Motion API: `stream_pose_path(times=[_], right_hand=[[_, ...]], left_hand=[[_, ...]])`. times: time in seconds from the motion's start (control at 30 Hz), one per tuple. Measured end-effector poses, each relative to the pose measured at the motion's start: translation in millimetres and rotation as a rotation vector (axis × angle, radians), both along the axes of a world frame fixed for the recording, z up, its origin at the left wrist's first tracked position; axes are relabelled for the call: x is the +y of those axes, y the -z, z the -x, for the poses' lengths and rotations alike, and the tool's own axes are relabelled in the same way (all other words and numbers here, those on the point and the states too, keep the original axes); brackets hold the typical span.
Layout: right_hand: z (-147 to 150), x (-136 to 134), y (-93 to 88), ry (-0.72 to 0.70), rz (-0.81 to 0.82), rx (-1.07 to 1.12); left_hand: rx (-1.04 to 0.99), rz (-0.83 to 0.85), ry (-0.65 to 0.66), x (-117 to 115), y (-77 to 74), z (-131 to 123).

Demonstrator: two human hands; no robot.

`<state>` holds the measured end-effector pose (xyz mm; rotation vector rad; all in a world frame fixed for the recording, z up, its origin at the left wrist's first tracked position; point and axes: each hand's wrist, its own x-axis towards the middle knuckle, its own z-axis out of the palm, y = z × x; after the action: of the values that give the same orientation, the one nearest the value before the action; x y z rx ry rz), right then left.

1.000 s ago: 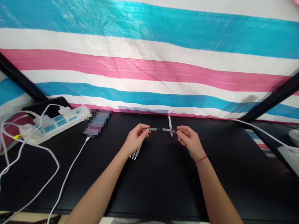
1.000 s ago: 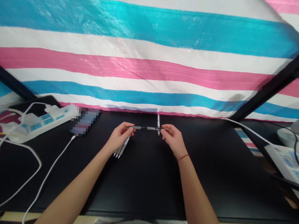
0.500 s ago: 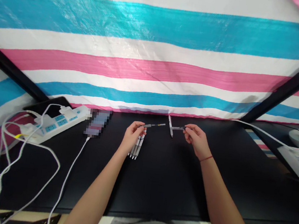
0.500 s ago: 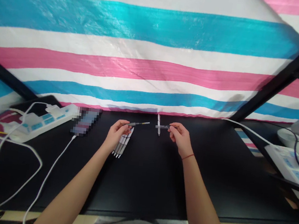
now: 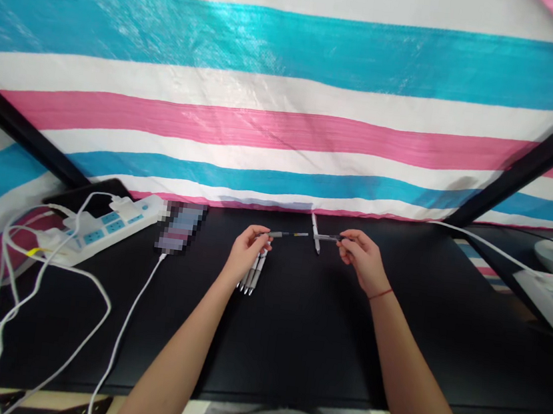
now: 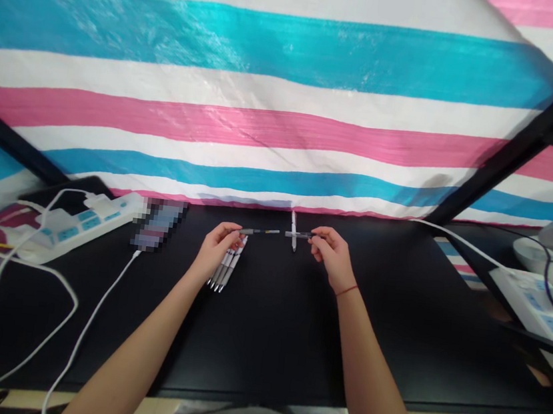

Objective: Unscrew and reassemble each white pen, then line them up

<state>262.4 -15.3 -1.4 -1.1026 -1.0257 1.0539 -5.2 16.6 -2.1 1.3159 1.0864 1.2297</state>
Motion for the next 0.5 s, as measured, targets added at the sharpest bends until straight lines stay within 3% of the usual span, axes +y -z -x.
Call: stream_pose_path(times=[0.5], right_hand=[[3.4, -0.5, 0.9, -0.045, -0.021, -0.007]], left_hand=[[0.064, 0.0, 0.068, -3.6, -0.7, -1.5]])
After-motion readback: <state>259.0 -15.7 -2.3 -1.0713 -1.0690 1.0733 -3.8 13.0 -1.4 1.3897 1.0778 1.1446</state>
